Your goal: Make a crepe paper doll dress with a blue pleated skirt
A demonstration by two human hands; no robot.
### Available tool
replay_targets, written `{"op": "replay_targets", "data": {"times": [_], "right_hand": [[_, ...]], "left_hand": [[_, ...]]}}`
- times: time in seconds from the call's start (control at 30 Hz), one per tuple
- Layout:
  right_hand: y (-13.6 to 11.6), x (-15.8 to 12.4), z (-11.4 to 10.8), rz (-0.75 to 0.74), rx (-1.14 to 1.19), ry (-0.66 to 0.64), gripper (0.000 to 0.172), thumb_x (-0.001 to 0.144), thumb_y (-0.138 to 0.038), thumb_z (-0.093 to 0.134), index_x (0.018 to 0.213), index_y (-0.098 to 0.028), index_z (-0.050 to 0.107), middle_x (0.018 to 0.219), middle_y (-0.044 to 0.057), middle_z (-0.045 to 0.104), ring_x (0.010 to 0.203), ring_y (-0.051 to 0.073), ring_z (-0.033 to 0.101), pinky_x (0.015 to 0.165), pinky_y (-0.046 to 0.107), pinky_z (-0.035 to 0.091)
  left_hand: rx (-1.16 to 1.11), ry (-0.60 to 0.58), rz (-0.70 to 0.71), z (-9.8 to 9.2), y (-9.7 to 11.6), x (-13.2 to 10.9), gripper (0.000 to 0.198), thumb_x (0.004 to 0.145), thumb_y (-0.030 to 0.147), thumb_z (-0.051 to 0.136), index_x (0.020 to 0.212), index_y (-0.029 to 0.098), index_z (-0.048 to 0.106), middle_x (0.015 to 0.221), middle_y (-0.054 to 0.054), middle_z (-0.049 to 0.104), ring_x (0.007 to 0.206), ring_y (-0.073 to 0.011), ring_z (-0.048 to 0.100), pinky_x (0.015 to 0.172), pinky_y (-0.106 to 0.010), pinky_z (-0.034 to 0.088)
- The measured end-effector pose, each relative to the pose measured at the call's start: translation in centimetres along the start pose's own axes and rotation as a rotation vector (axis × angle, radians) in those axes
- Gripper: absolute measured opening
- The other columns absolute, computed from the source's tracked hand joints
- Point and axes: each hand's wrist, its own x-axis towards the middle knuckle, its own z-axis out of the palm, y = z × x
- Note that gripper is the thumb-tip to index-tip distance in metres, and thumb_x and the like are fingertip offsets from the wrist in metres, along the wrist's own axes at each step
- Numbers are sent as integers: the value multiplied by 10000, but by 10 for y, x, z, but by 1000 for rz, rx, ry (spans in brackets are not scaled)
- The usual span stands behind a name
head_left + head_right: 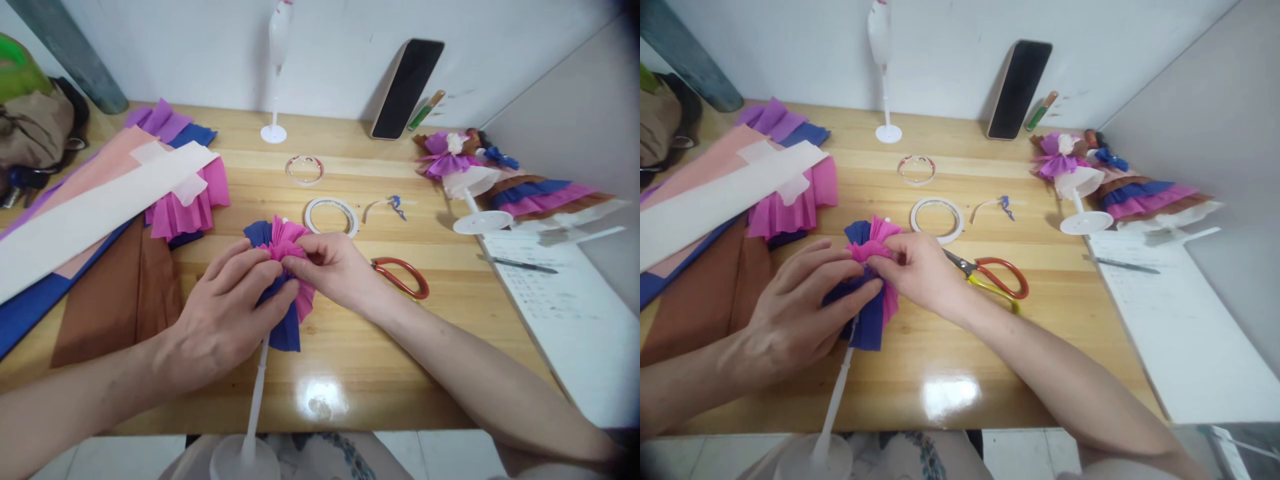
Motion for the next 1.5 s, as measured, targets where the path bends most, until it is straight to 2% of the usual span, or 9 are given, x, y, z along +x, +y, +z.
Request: {"op": "replay_targets", "data": {"times": [0.07,0.27,0.77,0.93,1.13,1.3,1.4,1.5], "right_hand": [[0,0,1,2,8,13,264,824,-292,578,594,-164,560,582,-21,494,569,110,437,534,237,330],[2,-1,3,10,14,76,224,815,-273,605,618,-168,597,592,-16,543,592,124,489,552,244,354],[8,0,9,50,18,169,249,804,-272,585,576,-173,556,548,-29,491,568,114,442,543,239,352],[6,1,7,44,-36,157,271,820,-282,563,574,-172,527,548,-32,455,548,104,390,546,245,341],[1,-2,1,16,-156,163,224,839,-227,540,631,-161,591,580,-16,519,576,113,443,567,247,335],[-6,-7,-3,-5,-289,113,200,801,-297,633,656,-161,605,594,-16,540,561,112,443,541,249,300],[-8,-6,-4,-31,-358,111,104,782,-218,641,696,-160,629,624,-14,569,578,113,458,560,249,303],[-7,-5,-4,-26,-386,146,143,792,-150,596,650,-165,598,574,-26,530,556,108,438,566,251,296]], "left_hand": [[33,-53,33,2,-4,1,258,911,66,467,1027,168,673,963,-74,680,1037,-231,600,1020,-479,486],[6,-35,57,5,-9,-6,224,937,91,467,1051,122,657,997,-88,673,1064,-235,590,1068,-477,444],[-20,-12,28,9,-10,-10,220,948,121,464,1055,138,655,1005,-87,672,1053,-232,615,1050,-461,479],[-26,-9,32,8,-10,-9,227,948,105,452,1043,126,656,992,-96,674,1036,-235,619,1024,-466,500],[-58,-29,30,9,-10,-12,223,935,86,477,1080,107,646,1027,-106,663,1062,-240,599,1041,-466,478],[-60,-24,35,10,-10,-14,227,929,83,485,1087,106,647,1043,-115,665,1073,-248,596,1036,-471,480],[-61,-27,31,10,-9,-13,218,927,82,491,1076,105,648,1034,-112,669,1066,-244,599,1032,-468,487],[-52,-32,38,10,-9,-13,225,923,76,491,1083,100,647,1032,-117,674,1053,-243,605,1028,-474,494]]}}
